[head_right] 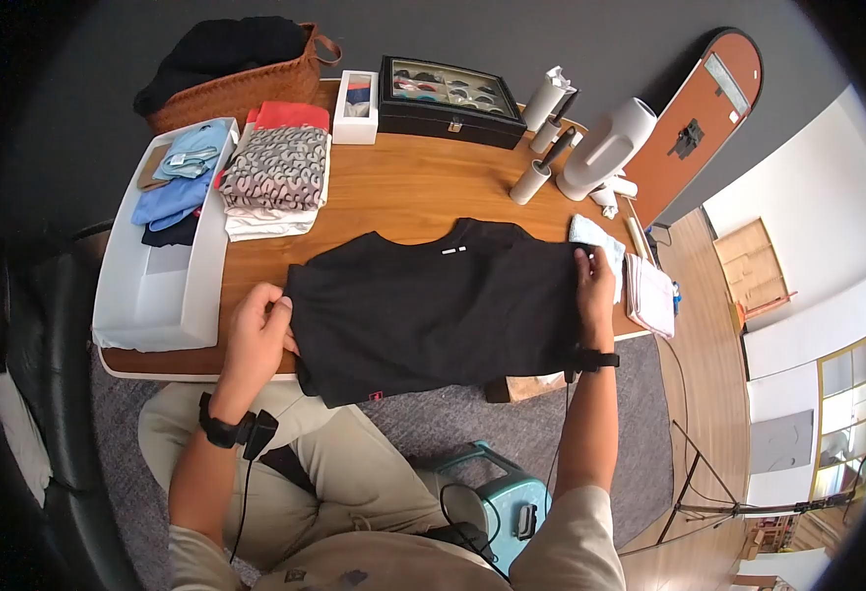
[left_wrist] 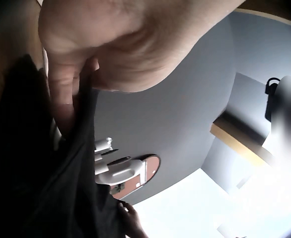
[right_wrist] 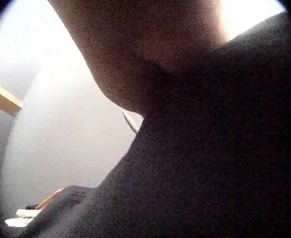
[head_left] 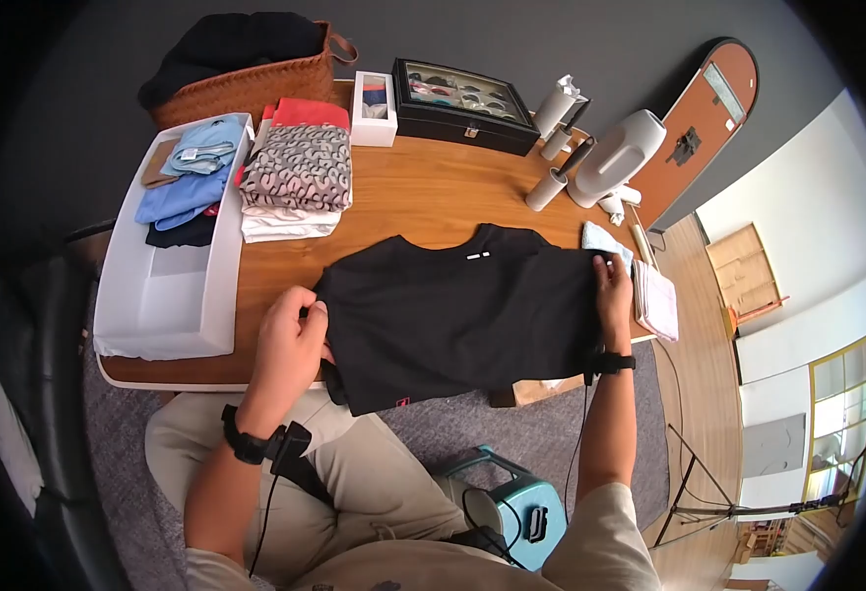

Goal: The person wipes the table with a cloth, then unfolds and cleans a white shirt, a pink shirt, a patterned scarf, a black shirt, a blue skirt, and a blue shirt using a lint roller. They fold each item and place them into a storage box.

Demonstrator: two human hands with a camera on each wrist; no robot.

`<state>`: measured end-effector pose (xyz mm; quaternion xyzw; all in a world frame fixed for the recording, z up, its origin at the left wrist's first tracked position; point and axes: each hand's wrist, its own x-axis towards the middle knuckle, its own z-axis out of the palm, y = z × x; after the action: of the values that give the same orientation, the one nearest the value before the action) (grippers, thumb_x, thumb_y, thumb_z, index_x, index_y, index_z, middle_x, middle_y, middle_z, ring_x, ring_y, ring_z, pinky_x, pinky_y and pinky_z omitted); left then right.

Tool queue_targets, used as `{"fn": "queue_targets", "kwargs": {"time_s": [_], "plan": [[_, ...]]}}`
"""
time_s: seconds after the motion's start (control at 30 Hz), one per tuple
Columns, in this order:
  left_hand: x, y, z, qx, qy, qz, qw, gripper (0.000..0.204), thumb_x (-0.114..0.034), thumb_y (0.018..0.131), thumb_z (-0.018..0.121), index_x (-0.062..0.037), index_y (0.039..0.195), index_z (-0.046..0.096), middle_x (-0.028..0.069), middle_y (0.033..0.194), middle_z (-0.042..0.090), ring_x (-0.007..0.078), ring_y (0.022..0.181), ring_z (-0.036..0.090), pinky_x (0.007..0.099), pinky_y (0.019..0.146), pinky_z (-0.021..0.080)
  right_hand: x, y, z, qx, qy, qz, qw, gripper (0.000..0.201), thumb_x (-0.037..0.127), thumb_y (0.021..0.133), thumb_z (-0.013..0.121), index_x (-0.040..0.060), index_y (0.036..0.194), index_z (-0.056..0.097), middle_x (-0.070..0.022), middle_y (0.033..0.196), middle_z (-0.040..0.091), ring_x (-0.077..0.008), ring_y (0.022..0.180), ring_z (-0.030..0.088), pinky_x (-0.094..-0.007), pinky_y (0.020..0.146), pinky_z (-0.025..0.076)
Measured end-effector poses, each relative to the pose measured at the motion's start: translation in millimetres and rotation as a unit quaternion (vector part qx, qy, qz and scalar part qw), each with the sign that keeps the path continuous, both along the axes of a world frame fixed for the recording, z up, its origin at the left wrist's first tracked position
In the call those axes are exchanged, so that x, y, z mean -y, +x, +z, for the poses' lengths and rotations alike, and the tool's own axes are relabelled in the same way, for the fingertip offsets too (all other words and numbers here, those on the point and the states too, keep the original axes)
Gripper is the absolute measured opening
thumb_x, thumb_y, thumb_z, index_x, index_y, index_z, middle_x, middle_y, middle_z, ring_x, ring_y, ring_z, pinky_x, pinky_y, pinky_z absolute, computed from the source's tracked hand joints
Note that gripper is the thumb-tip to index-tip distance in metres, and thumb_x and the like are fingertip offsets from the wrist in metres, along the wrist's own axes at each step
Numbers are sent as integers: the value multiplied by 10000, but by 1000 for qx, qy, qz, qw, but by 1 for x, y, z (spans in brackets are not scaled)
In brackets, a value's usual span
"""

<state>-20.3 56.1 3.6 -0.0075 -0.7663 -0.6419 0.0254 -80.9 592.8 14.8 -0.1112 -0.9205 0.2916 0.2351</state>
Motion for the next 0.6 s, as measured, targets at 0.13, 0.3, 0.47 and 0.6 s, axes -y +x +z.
{"fn": "queue_targets", "kwargs": {"time_s": [0.13,0.3,0.47,0.6], "plan": [[6,-29,-10,37,-12,51,998,180,-114,1090,601,30,982,598,127,829,646,209,567,656,355,541,541,-4,-40,0,-62,-2,9,998,306,262,1103,671,0,1262,666,-182,954,752,-225,834,692,-368,771,543],[16,-62,-89,-120,-201,82,969,234,-154,1107,606,47,987,595,126,756,626,225,561,659,368,539,542,0,-78,-29,50,68,37,996,363,300,1077,708,-12,1258,672,-206,978,742,-282,880,688,-375,840,544],[15,-51,-53,35,-57,39,997,255,-187,1102,638,55,1031,602,154,791,661,236,553,669,374,547,556,0,-62,-27,93,-37,50,994,414,334,1040,753,-70,1123,716,-161,936,759,-234,856,706,-375,784,548],[1,-52,-7,129,-78,0,989,285,-186,1060,708,72,1112,599,211,874,705,300,689,736,417,658,594,-1,-54,-13,157,-25,71,985,440,366,1019,777,-63,1111,737,-101,903,743,-161,828,667,-338,761,534]]}}
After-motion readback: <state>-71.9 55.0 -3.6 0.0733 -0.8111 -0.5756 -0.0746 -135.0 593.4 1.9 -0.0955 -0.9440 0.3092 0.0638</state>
